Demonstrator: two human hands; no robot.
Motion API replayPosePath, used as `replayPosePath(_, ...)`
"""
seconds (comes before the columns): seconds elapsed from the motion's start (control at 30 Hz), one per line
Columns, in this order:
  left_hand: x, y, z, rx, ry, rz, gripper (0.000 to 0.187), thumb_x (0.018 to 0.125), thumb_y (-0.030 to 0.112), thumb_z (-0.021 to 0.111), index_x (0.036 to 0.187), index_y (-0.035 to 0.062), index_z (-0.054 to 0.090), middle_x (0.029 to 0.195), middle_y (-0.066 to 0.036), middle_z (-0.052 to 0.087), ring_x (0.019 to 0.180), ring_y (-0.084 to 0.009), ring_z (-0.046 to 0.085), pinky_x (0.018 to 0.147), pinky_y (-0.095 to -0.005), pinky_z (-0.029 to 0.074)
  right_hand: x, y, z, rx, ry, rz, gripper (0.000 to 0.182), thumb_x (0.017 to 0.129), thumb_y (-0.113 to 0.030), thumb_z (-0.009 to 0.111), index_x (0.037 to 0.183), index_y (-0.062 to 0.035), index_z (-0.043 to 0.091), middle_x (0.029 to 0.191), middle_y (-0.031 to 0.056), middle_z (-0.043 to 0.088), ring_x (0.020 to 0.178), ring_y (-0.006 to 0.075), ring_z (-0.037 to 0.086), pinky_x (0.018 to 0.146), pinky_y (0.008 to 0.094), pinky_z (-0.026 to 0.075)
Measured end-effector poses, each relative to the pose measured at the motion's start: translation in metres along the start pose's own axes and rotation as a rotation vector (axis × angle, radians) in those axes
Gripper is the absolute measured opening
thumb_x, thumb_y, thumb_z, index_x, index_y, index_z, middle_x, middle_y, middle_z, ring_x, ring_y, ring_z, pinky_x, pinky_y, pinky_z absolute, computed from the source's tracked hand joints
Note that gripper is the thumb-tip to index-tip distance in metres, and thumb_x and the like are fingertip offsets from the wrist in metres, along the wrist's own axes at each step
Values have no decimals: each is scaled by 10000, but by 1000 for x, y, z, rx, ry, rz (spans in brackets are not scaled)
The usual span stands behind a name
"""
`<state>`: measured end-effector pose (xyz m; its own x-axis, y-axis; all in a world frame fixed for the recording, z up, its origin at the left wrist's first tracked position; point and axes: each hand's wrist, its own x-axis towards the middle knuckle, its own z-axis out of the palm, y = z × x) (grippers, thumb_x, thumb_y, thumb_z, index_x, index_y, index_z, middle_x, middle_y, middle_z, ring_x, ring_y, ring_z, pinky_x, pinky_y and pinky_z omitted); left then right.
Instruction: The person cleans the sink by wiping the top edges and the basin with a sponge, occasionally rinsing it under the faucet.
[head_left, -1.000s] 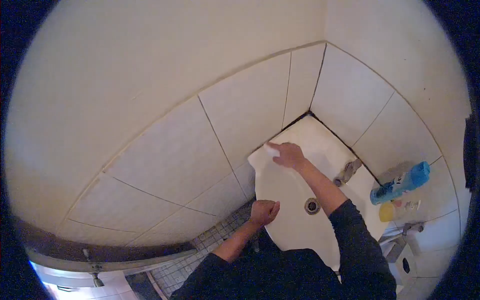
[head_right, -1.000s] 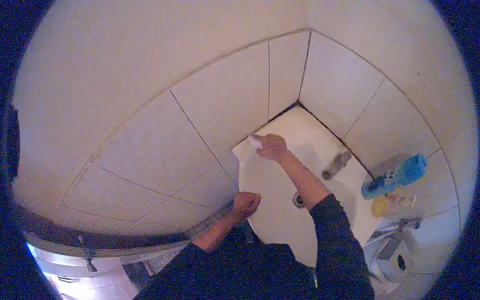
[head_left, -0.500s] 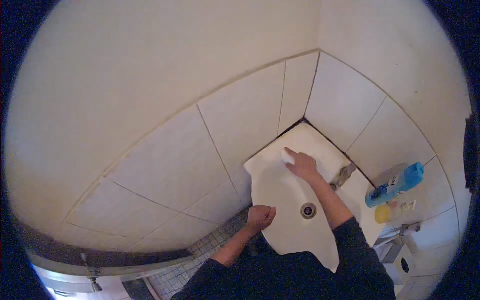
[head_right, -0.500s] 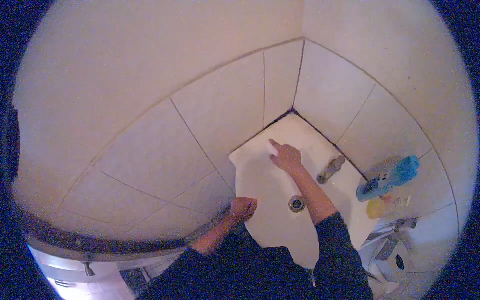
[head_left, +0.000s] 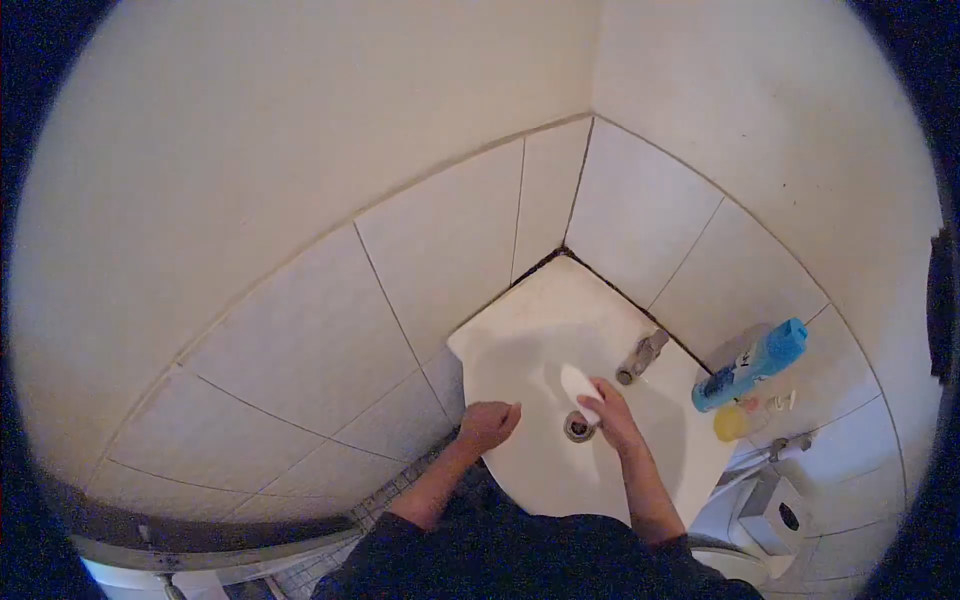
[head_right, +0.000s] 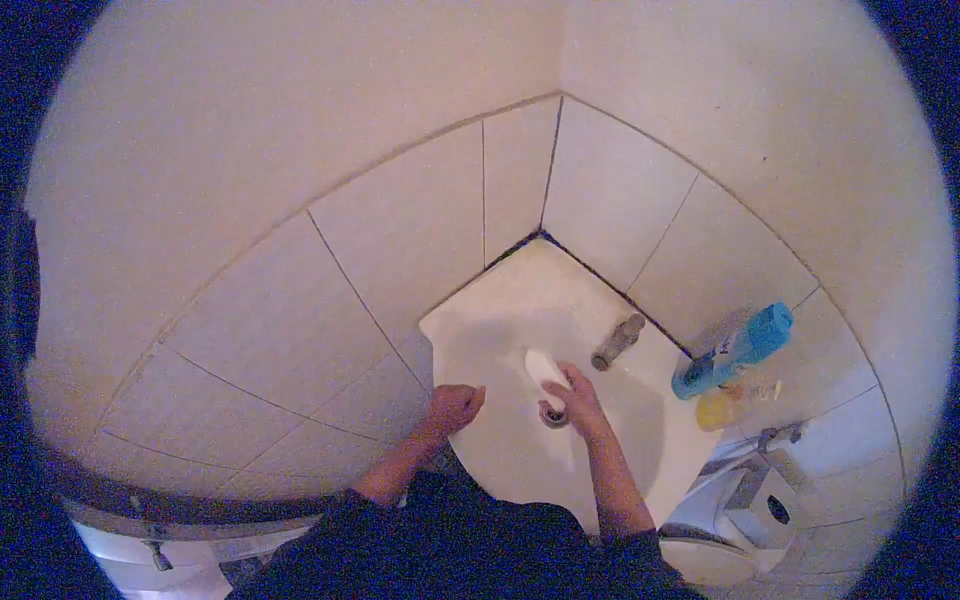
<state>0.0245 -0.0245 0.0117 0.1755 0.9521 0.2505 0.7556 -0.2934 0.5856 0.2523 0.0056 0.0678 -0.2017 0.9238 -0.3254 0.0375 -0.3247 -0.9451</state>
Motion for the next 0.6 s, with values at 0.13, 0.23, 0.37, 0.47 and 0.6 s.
replayPosePath(0.13,14,-12,-3,26,4,54,444,852,350,390,563,41,527,553,-150,529,524,-343,531,519,-436,427,41,-37,9,-173,-17,-112,369,735,-123,636,1064,-63,481,1031,73,515,875,188,520,615,302,501)
replayPosePath(0.23,12,-21,5,8,17,47,446,849,346,397,556,39,537,548,-149,531,515,-334,533,514,-433,429,114,-29,5,-470,41,-322,425,694,-199,675,1064,-94,494,1055,104,520,895,224,532,687,346,486)
replayPosePath(0.37,11,-21,5,-22,24,33,456,847,351,399,541,45,544,528,-149,527,487,-330,528,501,-439,426,161,-35,15,-1067,50,-630,489,630,-280,701,1068,-148,528,1048,132,518,924,285,530,768,390,451)
replayPosePath(0.47,10,-19,4,-18,65,31,447,839,342,419,523,51,542,506,-144,520,459,-326,518,481,-435,425,148,-58,50,-1191,25,-546,471,637,-295,680,1067,-163,541,1014,123,526,930,293,528,778,397,446)
replayPosePath(0.6,12,-21,0,-89,0,5,430,823,329,455,502,54,534,484,-138,511,435,-317,510,456,-420,423,181,-65,40,-1241,144,-428,420,682,-299,634,1070,-164,543,1005,111,533,936,289,529,773,398,448)
